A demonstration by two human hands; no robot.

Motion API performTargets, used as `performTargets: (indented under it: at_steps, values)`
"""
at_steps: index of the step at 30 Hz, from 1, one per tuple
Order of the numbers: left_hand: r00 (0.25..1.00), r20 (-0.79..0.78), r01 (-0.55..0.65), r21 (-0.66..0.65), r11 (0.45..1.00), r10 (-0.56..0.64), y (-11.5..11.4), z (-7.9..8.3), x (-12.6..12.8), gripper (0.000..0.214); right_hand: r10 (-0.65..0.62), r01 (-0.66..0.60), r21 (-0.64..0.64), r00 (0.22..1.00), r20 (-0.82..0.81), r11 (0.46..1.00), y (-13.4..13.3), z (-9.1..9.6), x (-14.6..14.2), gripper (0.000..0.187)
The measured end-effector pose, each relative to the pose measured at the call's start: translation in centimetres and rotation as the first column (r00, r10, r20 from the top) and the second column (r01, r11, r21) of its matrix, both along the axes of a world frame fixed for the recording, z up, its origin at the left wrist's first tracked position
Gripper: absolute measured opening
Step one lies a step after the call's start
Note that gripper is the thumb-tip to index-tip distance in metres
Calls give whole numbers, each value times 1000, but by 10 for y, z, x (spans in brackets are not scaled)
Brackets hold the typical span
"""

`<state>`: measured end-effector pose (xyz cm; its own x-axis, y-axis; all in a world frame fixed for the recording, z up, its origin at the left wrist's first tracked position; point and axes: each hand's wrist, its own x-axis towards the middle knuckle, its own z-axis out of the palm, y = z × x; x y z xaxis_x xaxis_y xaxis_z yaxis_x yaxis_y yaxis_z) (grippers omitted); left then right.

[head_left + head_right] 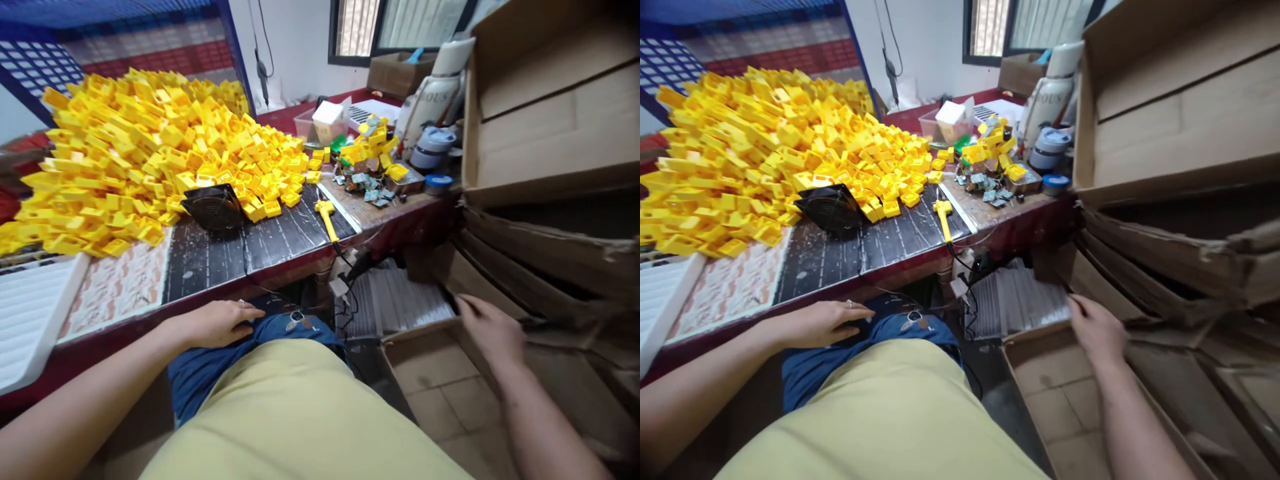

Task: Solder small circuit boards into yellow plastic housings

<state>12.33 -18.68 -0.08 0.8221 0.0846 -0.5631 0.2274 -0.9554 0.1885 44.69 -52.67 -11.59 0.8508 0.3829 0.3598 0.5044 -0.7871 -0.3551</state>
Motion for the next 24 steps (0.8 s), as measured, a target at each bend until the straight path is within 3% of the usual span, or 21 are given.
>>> performTargets:
  at_steps: [3,5,6,8,9,10,12,13,14,16,20,21,24]
  values:
    - [997,70,18,-85,996,-13,7,0,19,45,287,-287,0,957,45,958,114,21,-18,29]
    - [982,185,-18,-155,988,47,12,2,38,43,395,-395,-22,915,87,919,179,41,-28,40]
    - [963,250,-50,-201,978,101,15,2,50,41,422,-420,-42,901,98,907,205,50,-30,46]
    - [906,347,-125,-331,935,244,22,1,75,35,432,-425,-94,897,88,900,241,62,-25,42]
    - [866,350,-185,-440,879,357,27,-1,88,31,427,-417,-117,901,76,901,252,65,-19,36]
    - [819,307,-251,-568,784,485,32,-4,101,26,420,-409,-134,905,65,903,259,66,-13,30]
    - [708,131,-359,-780,513,694,42,-12,130,20,409,-398,-145,910,59,906,264,64,-2,21]
    - [655,43,-387,-839,383,754,46,-16,144,23,411,-399,-138,909,66,906,263,62,0,19]
    - [620,-18,-397,-869,294,784,49,-19,159,30,418,-408,-125,905,78,905,260,61,0,18]
    - [588,-88,-364,-917,166,804,50,-20,187,47,459,-451,-94,882,105,887,254,62,-8,21]
    - [436,-316,-151,-949,-278,842,40,-5,220,61,603,-595,-96,784,151,798,246,72,-30,30]
    - [402,-348,-103,-936,-336,847,38,0,221,58,645,-634,-117,748,154,764,246,76,-29,30]
    - [404,-363,-68,-927,-368,840,38,14,211,49,762,-730,-222,632,138,646,244,94,-2,29]
